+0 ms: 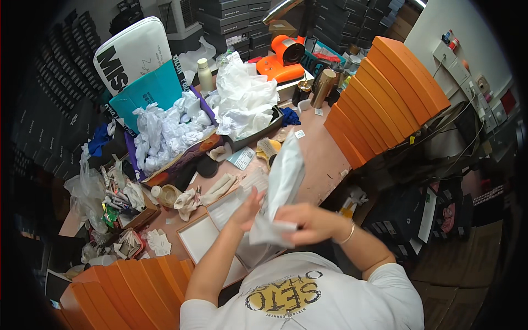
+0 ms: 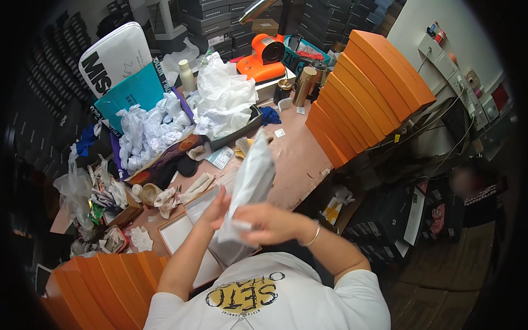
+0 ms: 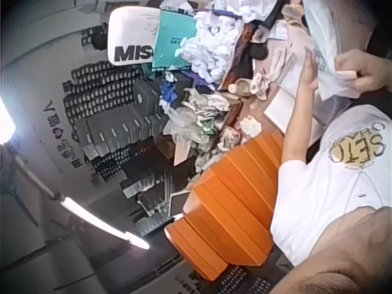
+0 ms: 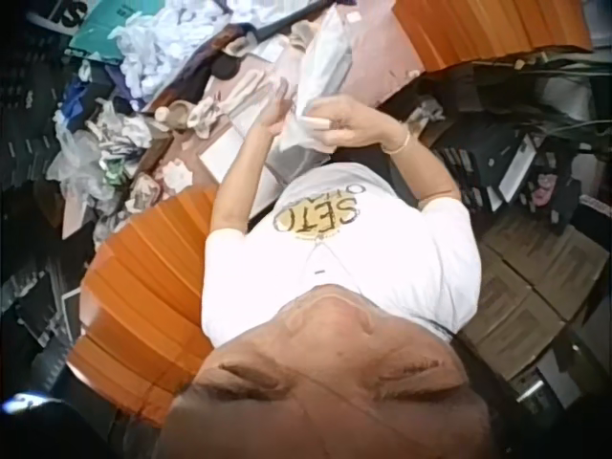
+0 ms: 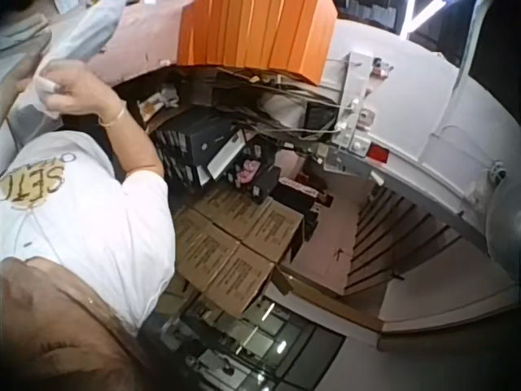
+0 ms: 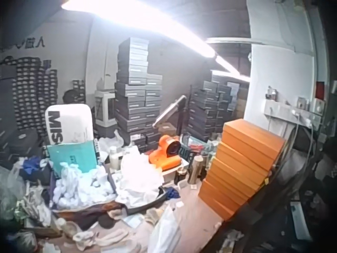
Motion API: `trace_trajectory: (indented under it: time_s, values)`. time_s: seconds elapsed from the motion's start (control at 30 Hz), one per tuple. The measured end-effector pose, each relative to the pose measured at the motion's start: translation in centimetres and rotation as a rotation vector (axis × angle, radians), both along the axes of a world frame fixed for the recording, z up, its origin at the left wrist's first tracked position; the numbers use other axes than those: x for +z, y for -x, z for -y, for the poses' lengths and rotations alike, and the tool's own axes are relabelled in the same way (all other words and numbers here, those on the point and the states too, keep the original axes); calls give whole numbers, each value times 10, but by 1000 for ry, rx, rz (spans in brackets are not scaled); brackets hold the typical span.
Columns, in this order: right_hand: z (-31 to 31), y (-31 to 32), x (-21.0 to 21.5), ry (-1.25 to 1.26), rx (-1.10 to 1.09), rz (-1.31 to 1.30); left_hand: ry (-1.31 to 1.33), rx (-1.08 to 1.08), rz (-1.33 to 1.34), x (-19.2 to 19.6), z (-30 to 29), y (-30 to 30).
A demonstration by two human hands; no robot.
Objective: Clean high-heeled shoes with a brush and pack them into protective bags and boxes with tissue paper.
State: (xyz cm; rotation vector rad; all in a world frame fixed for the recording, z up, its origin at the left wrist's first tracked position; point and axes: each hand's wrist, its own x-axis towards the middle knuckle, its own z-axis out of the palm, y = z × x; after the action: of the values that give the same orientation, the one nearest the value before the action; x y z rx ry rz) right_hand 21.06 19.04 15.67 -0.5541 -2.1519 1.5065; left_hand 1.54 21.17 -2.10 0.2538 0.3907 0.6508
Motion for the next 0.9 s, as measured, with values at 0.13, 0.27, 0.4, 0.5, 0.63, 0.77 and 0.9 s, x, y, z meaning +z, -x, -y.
trace_trajectory:
  time_s: [0.13,0.27,0.4,0.5,0.63,0.77,0.9]
  values:
    - [48,5,-72,505,317,48,-207,78,-446,13,71,7]
    - [57,-43,-120,1374,-220,-364,-1064,-161,-1112,50,94,67]
    - [73,-18,-115,539,-40,244,-940,-77,-1410,72,108,68]
    - [67,2,-111,567,-213,193,-657,416,-1677,49,101,64]
    - [37,43,-158,317,-347,238,107,894,-570,-31,86,27]
    - [38,76,-246,-168,-258,622,186,761,-989,-87,89,-16]
    - [-58,11,-150,526,-186,550,39,711,-1087,-97,86,-16]
